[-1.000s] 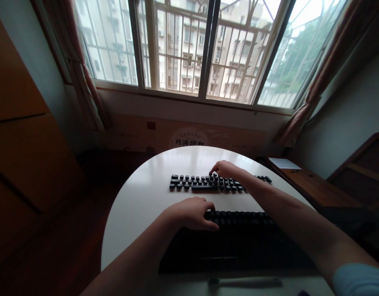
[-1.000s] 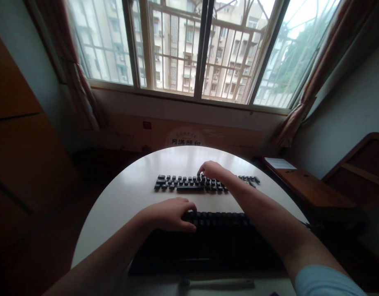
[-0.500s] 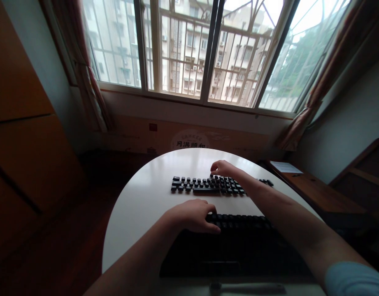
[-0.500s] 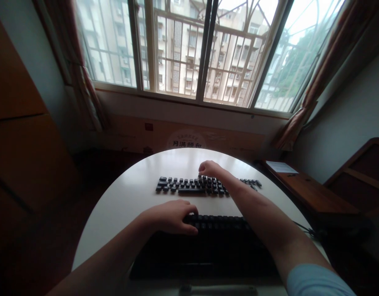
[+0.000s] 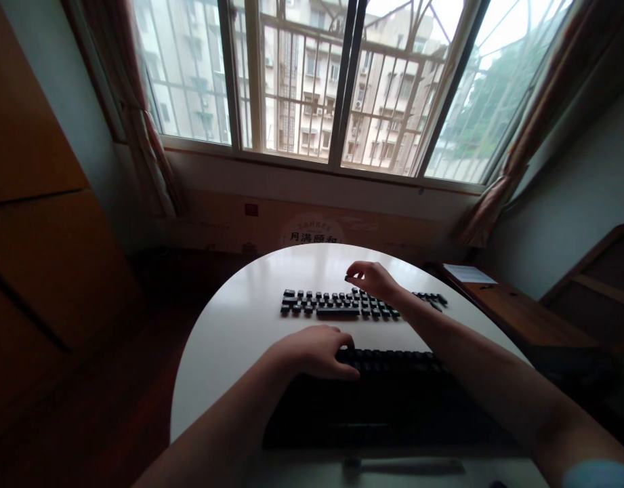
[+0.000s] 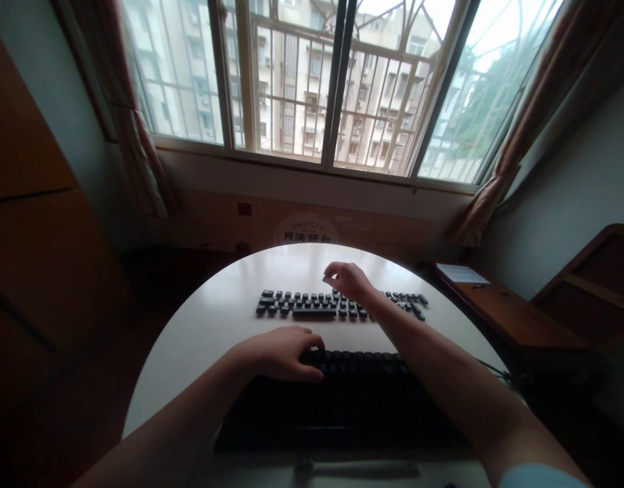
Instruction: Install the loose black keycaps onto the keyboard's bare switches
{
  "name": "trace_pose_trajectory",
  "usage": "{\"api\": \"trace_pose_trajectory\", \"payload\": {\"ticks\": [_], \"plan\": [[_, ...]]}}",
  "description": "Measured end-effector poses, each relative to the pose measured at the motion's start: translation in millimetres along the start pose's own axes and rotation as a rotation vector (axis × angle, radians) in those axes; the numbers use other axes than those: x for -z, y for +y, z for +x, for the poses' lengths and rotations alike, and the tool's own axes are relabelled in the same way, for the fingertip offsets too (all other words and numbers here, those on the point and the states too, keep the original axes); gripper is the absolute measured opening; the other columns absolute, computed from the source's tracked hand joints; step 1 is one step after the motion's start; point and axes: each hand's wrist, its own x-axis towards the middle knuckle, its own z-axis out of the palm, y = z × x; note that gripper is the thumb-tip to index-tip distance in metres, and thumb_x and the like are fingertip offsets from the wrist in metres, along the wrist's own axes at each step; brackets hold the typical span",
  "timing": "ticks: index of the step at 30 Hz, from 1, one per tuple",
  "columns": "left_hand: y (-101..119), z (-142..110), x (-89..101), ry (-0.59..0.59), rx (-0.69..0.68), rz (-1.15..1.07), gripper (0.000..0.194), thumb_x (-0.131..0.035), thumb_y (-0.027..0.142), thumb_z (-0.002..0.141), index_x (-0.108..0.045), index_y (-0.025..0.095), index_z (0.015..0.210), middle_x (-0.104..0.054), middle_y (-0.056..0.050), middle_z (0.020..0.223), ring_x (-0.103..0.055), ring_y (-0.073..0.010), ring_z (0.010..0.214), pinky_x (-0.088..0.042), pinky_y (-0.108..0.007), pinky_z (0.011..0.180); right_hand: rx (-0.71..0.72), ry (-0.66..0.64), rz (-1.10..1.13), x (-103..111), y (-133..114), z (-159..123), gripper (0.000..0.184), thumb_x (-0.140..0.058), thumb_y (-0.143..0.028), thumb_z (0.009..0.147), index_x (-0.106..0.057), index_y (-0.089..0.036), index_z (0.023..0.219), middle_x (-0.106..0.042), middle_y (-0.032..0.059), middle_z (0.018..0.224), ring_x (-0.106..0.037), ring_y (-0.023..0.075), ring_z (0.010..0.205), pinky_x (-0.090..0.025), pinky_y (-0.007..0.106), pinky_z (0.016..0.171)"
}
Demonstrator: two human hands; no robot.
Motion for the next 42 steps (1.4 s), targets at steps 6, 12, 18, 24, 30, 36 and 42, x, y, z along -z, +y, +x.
{"api": "trace_pose_trajectory", "payload": {"ticks": [6,12,18,24,30,36,42], "plan": [[-2.3,2.5,4.6,-0.046,-0.025,-0.049,0.052,-0.061,0.058,0.082,-0.064,0.024,0.120,-0.068,-0.007,0.113,-0.062,-0.0268,0.099,-0.045,-0.032,0.079,0.099,0.153,0.272,33.4,-18.5,-92.7,0.009,-0.070,-0.028,0.084,-0.073,-0.022,0.090,-0.073,0.0005,0.080,-0.066,0.0150,0.069,-0.050,0.025,0.065],[-11.4,12.4,6.2,-0.106,-0.026,-0.184,0.047,-0.045,0.056,0.093,-0.065,0.022,0.119,-0.068,-0.006,0.117,-0.061,-0.0229,0.102,-0.044,-0.029,0.086,0.242,0.010,0.484,29.6,-42.0,-152.9,0.010,-0.066,-0.017,0.084,-0.072,-0.021,0.091,-0.074,0.0029,0.088,-0.065,0.0146,0.075,-0.051,0.025,0.069],[-6.2,16.8,9.2,-0.134,0.072,-0.184,0.044,-0.040,0.053,0.095,-0.065,0.020,0.112,-0.069,-0.004,0.112,-0.061,-0.0215,0.102,-0.044,-0.027,0.086,0.342,-0.073,0.480,20.2,-52.6,-164.6,0.015,-0.066,-0.009,0.080,-0.071,-0.021,0.088,-0.073,0.0028,0.089,-0.066,0.0159,0.079,-0.050,0.027,0.075],[13.0,31.9,15.5,-0.201,0.209,-0.083,0.055,-0.042,0.061,0.092,-0.069,0.016,0.107,-0.070,-0.010,0.110,-0.063,-0.0268,0.099,-0.045,-0.033,0.086,0.292,-0.094,0.399,9.8,-52.3,-167.6,0.017,-0.069,-0.009,0.078,-0.073,-0.022,0.087,-0.071,0.0015,0.082,-0.065,0.0163,0.074,-0.049,0.026,0.071],[18.0,34.6,15.7,-0.196,0.271,-0.078,0.062,-0.034,0.066,0.094,-0.069,0.018,0.114,-0.068,-0.011,0.122,-0.062,-0.0283,0.107,-0.043,-0.034,0.092,0.356,-0.090,0.349,10.8,-60.6,-169.7,0.019,-0.067,-0.007,0.080,-0.073,-0.024,0.086,-0.075,0.0009,0.091,-0.067,0.0184,0.085,-0.049,0.029,0.081],[8.0,21.6,11.6,-0.114,0.195,-0.130,0.054,-0.031,0.059,0.097,-0.068,0.019,0.103,-0.070,-0.006,0.109,-0.062,-0.0221,0.095,-0.044,-0.027,0.080,0.370,-0.119,0.291,15.4,-66.7,-171.5,0.017,-0.066,-0.008,0.080,-0.072,-0.023,0.086,-0.074,0.0003,0.091,-0.066,0.0173,0.080,-0.048,0.028,0.075],[7.9,18.2,10.6,-0.069,0.106,-0.047,0.048,-0.034,0.055,0.098,-0.065,0.019,0.089,-0.068,-0.005,0.090,-0.059,-0.0201,0.079,-0.039,-0.028,0.067,0.347,-0.114,0.204,21.7,-71.7,-171.2,0.014,-0.063,-0.013,0.087,-0.073,-0.022,0.087,-0.070,0.0044,0.090,-0.060,0.0204,0.086,-0.046,0.031,0.075]]}}
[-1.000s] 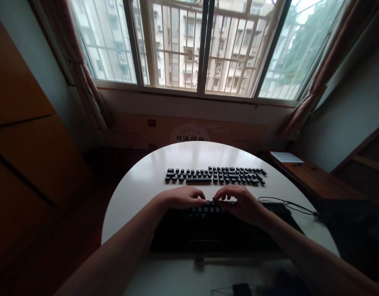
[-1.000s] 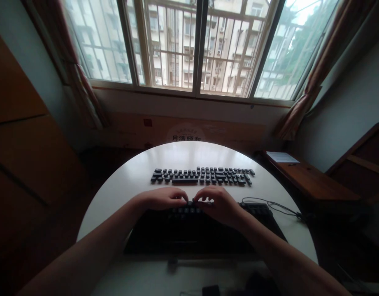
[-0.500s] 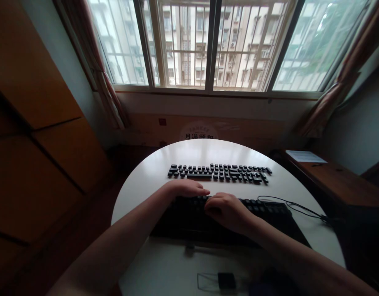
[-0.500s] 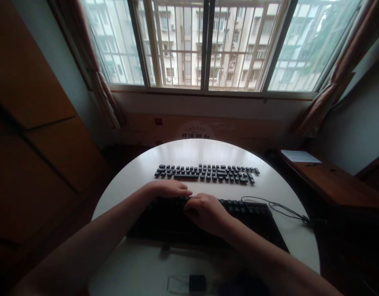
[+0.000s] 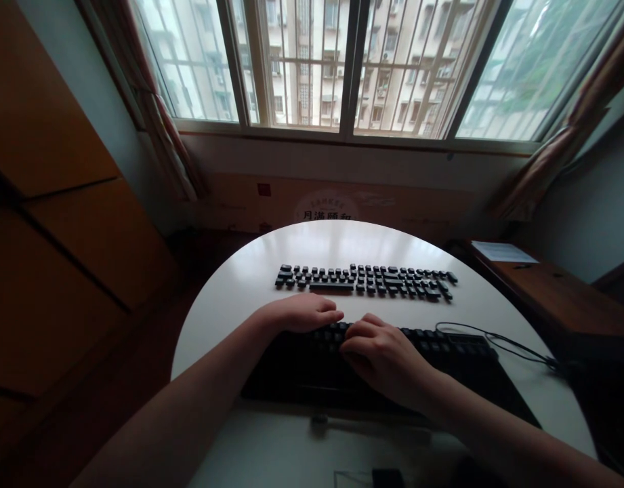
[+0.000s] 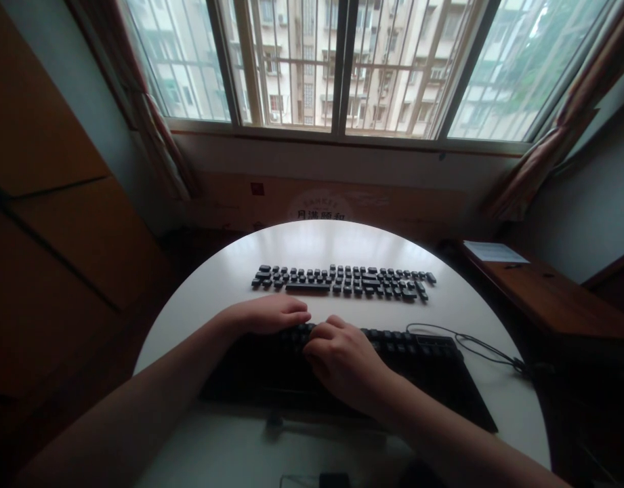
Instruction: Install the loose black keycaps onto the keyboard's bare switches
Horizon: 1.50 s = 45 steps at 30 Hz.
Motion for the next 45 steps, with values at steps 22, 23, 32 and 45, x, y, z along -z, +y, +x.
{"api": "trace_pose_trajectory", "payload": {"ticks": [22,23,32,45], "plan": [[15.2,-9.3,-5.3,0.056,-0.020,0.141,0.045,-0.057,0.062,0.084,-0.063,0.023,0.104,-0.067,-0.005,0.100,-0.060,-0.0241,0.087,-0.042,-0.030,0.070,0.212,-0.135,-0.081,32.4,8.6,-3.9,0.028,-0.056,-0.017,0.091,-0.070,-0.027,0.113,-0.068,0.0009,0.076,-0.056,0.0133,0.061,-0.035,0.028,0.060],[17.2,-9.6,-6.2,0.069,-0.034,0.133,0.045,-0.056,0.061,0.085,-0.062,0.023,0.107,-0.066,-0.006,0.102,-0.060,-0.0244,0.090,-0.043,-0.031,0.073,0.217,-0.104,-0.065,33.5,10.2,-3.7,0.028,-0.055,-0.016,0.091,-0.070,-0.027,0.113,-0.067,0.0009,0.076,-0.056,0.0134,0.062,-0.036,0.028,0.061],[19.9,-5.3,-11.3,0.053,-0.084,0.076,0.051,-0.059,0.060,0.085,-0.060,0.023,0.120,-0.063,-0.008,0.118,-0.058,-0.0278,0.107,-0.043,-0.033,0.089,0.182,0.043,-0.045,32.8,25.6,-4.0,0.020,-0.055,-0.018,0.091,-0.069,-0.023,0.104,-0.063,0.0012,0.070,-0.055,0.0144,0.063,-0.037,0.027,0.059],[13.1,1.9,-12.6,0.027,-0.024,-0.010,0.056,-0.069,0.060,0.077,-0.063,0.023,0.119,-0.066,-0.007,0.115,-0.060,-0.0275,0.103,-0.045,-0.032,0.083,0.182,0.244,-0.055,23.6,36.2,-4.3,0.025,-0.053,-0.015,0.091,-0.071,-0.022,0.108,-0.067,0.0026,0.072,-0.057,0.0140,0.061,-0.040,0.026,0.058]]}}
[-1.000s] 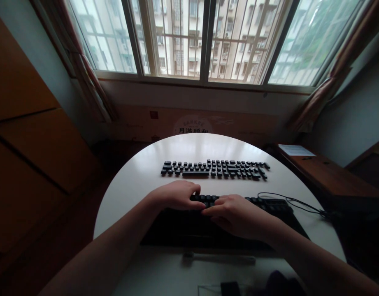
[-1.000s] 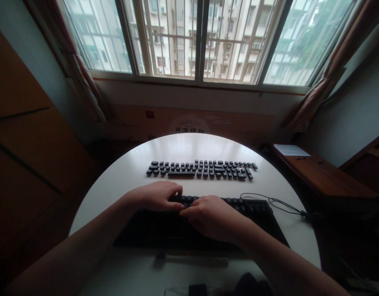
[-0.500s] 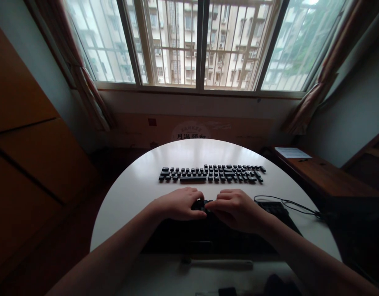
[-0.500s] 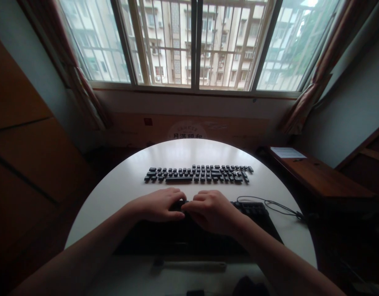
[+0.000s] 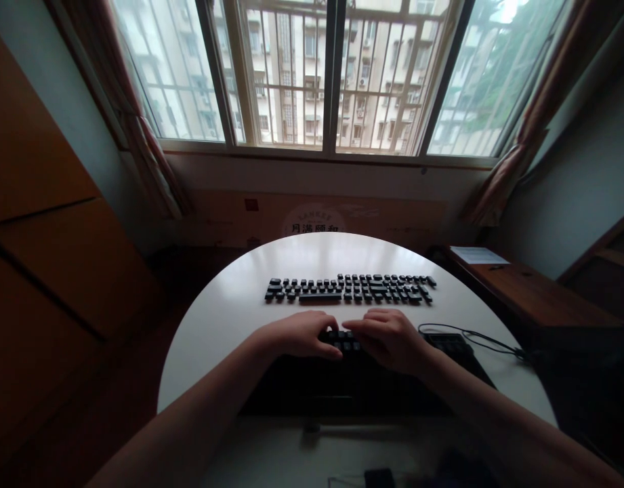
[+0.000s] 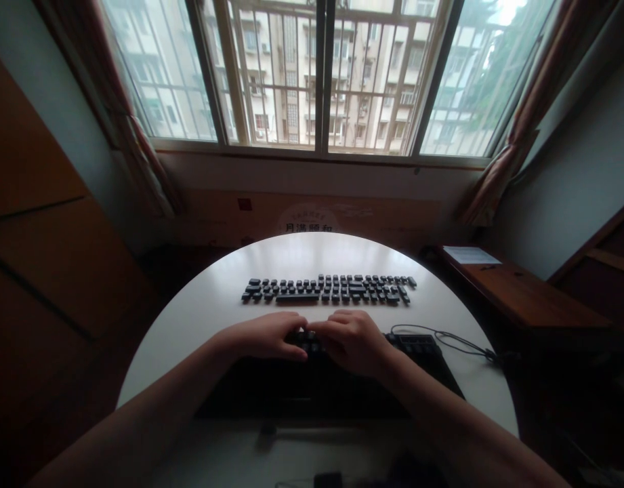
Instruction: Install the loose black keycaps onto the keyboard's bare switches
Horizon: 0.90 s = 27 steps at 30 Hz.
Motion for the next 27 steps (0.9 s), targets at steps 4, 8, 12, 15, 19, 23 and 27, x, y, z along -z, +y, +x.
{"api": "trace_pose_trajectory", "payload": {"ticks": [4,8,12,15,19,23,27], "plan": [[0.7,-1.2,1.4,-0.018,0.033,-0.025,0.060,-0.071,0.061,0.075,-0.062,0.024,0.122,-0.065,-0.007,0.118,-0.060,-0.0284,0.104,-0.045,-0.032,0.083,-0.124,0.183,-0.124,17.5,13.2,8.9,0.025,-0.052,-0.017,0.092,-0.073,-0.022,0.105,-0.068,0.0032,0.070,-0.059,0.0148,0.061,-0.044,0.026,0.061],[1.7,-1.8,2.0,-0.026,0.047,-0.023,0.060,-0.071,0.060,0.075,-0.063,0.024,0.121,-0.066,-0.008,0.118,-0.061,-0.0285,0.102,-0.046,-0.032,0.081,-0.321,0.103,-0.243,23.2,43.1,36.2,0.019,-0.060,-0.021,0.089,-0.077,-0.023,0.098,-0.072,0.0044,0.078,-0.064,0.0178,0.070,-0.047,0.028,0.067],[-0.4,-0.8,0.0,-0.009,0.029,-0.015,0.060,-0.071,0.061,0.075,-0.063,0.023,0.121,-0.067,-0.008,0.115,-0.062,-0.0283,0.101,-0.046,-0.032,0.080,-0.404,-0.171,-0.283,7.1,87.6,70.6,0.018,-0.065,-0.019,0.084,-0.078,-0.024,0.096,-0.075,0.0039,0.087,-0.066,0.0206,0.085,-0.048,0.030,0.079],[-3.9,0.8,-2.4,0.003,-0.010,-0.003,0.060,-0.070,0.061,0.075,-0.063,0.022,0.120,-0.067,-0.008,0.115,-0.061,-0.0287,0.101,-0.046,-0.033,0.081,-0.449,-0.309,-0.276,-9.4,119.3,91.4,0.017,-0.067,-0.017,0.082,-0.080,-0.023,0.091,-0.077,0.0042,0.093,-0.068,0.0204,0.090,-0.047,0.028,0.082],[-7.6,1.9,-4.9,0.017,-0.035,0.018,0.060,-0.069,0.063,0.075,-0.063,0.022,0.119,-0.067,-0.009,0.113,-0.061,-0.0294,0.101,-0.046,-0.034,0.081,-0.472,-0.415,-0.244,-24.8,147.4,109.1,0.018,-0.069,-0.014,0.078,-0.082,-0.022,0.088,-0.078,0.0034,0.086,-0.069,0.0186,0.081,-0.047,0.024,0.076],[-10.2,2.2,-6.7,0.028,-0.052,0.018,0.061,-0.067,0.065,0.075,-0.062,0.023,0.119,-0.066,-0.009,0.114,-0.061,-0.0297,0.101,-0.046,-0.035,0.082,-0.476,-0.478,-0.202,-31.2,160.9,117.9,0.016,-0.071,-0.017,0.077,-0.082,-0.020,0.089,-0.078,0.0040,0.086,-0.069,0.0177,0.079,-0.047,0.023,0.073],[-11.7,2.3,-7.9,0.038,-0.069,0.031,0.063,-0.065,0.068,0.075,-0.062,0.023,0.119,-0.067,-0.008,0.113,-0.062,-0.0291,0.099,-0.047,-0.034,0.079,-0.490,-0.529,-0.160,-38.2,171.7,119.9,0.019,-0.073,-0.018,0.075,-0.081,-0.018,0.092,-0.078,0.0040,0.087,-0.070,0.0165,0.079,-0.048,0.021,0.071]]}}
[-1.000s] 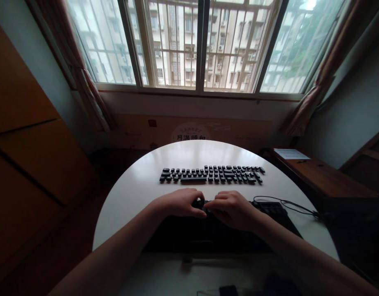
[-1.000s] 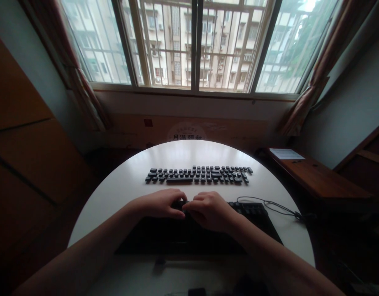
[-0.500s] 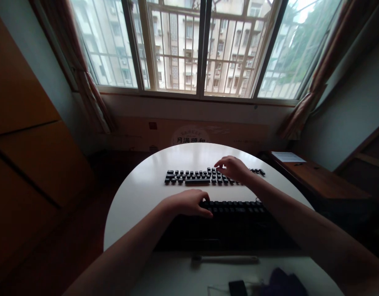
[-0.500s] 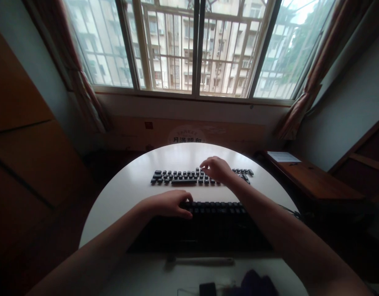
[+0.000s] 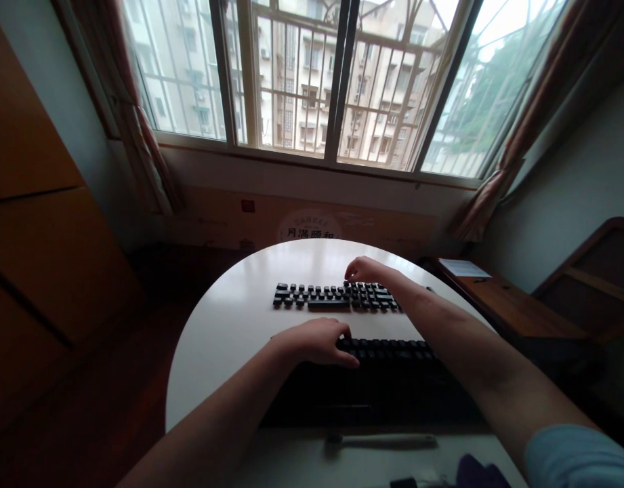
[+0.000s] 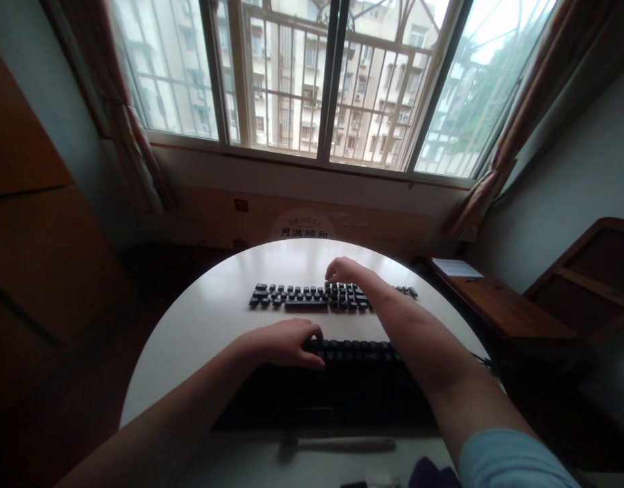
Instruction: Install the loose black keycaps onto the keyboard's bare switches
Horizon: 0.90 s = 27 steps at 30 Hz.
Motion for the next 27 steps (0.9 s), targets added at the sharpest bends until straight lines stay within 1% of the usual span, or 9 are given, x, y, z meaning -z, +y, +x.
{"api": "trace_pose_trajectory", "payload": {"ticks": [4,8,12,14,16,19,23,25,27], "plan": [[0.1,-1.1,0.2,0.006,-0.003,0.019,0.063,-0.064,0.069,0.075,-0.063,0.024,0.119,-0.068,-0.008,0.113,-0.062,-0.0283,0.098,-0.046,-0.033,0.078,-0.008,-0.037,0.018,-9.6,6.9,7.3,0.022,-0.074,-0.018,0.073,-0.080,-0.018,0.095,-0.078,0.0034,0.087,-0.070,0.0164,0.075,-0.050,0.022,0.069],[0.1,-2.7,0.8,0.014,-0.020,0.031,0.064,-0.061,0.071,0.076,-0.063,0.023,0.118,-0.068,-0.008,0.111,-0.062,-0.0286,0.097,-0.046,-0.033,0.077,0.011,-0.019,0.023,-15.9,6.4,9.4,0.020,-0.073,-0.018,0.073,-0.080,-0.019,0.092,-0.078,0.0033,0.086,-0.070,0.0172,0.077,-0.050,0.022,0.069],[0.1,-2.7,0.7,0.013,-0.016,0.033,0.064,-0.061,0.071,0.076,-0.063,0.023,0.118,-0.068,-0.009,0.110,-0.062,-0.0291,0.098,-0.046,-0.034,0.077,0.040,0.065,0.024,-15.6,-2.9,9.3,0.018,-0.072,-0.015,0.073,-0.079,-0.019,0.089,-0.077,0.0037,0.083,-0.069,0.0166,0.075,-0.049,0.022,0.068],[0.3,-2.2,0.4,0.008,0.002,0.021,0.064,-0.062,0.071,0.075,-0.063,0.023,0.118,-0.067,-0.009,0.111,-0.062,-0.0294,0.099,-0.046,-0.034,0.078,0.052,0.138,0.033,-10.1,-9.8,7.4,0.017,-0.070,-0.016,0.075,-0.079,-0.018,0.090,-0.077,0.0043,0.083,-0.068,0.0162,0.074,-0.049,0.023,0.068],[0.4,-1.6,-0.2,0.006,0.019,0.006,0.065,-0.064,0.071,0.074,-0.063,0.024,0.119,-0.067,-0.009,0.112,-0.061,-0.0297,0.101,-0.046,-0.035,0.080,0.068,0.216,0.049,0.4,-18.0,1.3,0.016,-0.069,-0.019,0.078,-0.078,-0.017,0.092,-0.077,0.0046,0.084,-0.067,0.0157,0.074,-0.049,0.024,0.070],[0.0,-0.9,-1.5,0.006,0.034,-0.003,0.066,-0.065,0.071,0.073,-0.063,0.024,0.119,-0.067,-0.009,0.114,-0.061,-0.0303,0.102,-0.046,-0.035,0.081,0.117,0.314,0.088,22.5,-32.1,-22.4,0.015,-0.067,-0.023,0.083,-0.076,-0.018,0.093,-0.076,0.0034,0.086,-0.066,0.0147,0.074,-0.049,0.024,0.072],[-1.3,0.1,-3.0,0.019,0.015,0.026,0.065,-0.067,0.069,0.073,-0.063,0.024,0.119,-0.067,-0.009,0.112,-0.061,-0.0306,0.100,-0.046,-0.035,0.078,0.269,0.419,0.193,48.4,-51.1,-81.8,0.013,-0.068,-0.029,0.085,-0.076,-0.021,0.091,-0.074,0.0014,0.081,-0.064,0.0136,0.069,-0.048,0.024,0.067],[-1.5,0.2,-2.9,0.017,-0.005,0.036,0.063,-0.069,0.066,0.073,-0.062,0.024,0.119,-0.067,-0.009,0.113,-0.061,-0.0303,0.101,-0.046,-0.034,0.078,0.291,0.453,0.212,54.0,-59.5,-116.2,0.013,-0.070,-0.031,0.085,-0.076,-0.022,0.091,-0.073,0.0009,0.079,-0.062,0.0133,0.067,-0.047,0.025,0.065],[-1.2,-0.2,-1.7,0.010,-0.015,0.037,0.062,-0.069,0.064,0.075,-0.061,0.024,0.121,-0.067,-0.009,0.115,-0.061,-0.0298,0.102,-0.046,-0.034,0.080,0.273,0.494,0.239,53.7,-67.1,-147.3,0.013,-0.071,-0.031,0.085,-0.076,-0.022,0.093,-0.071,0.0014,0.079,-0.061,0.0137,0.067,-0.048,0.025,0.064]]}}
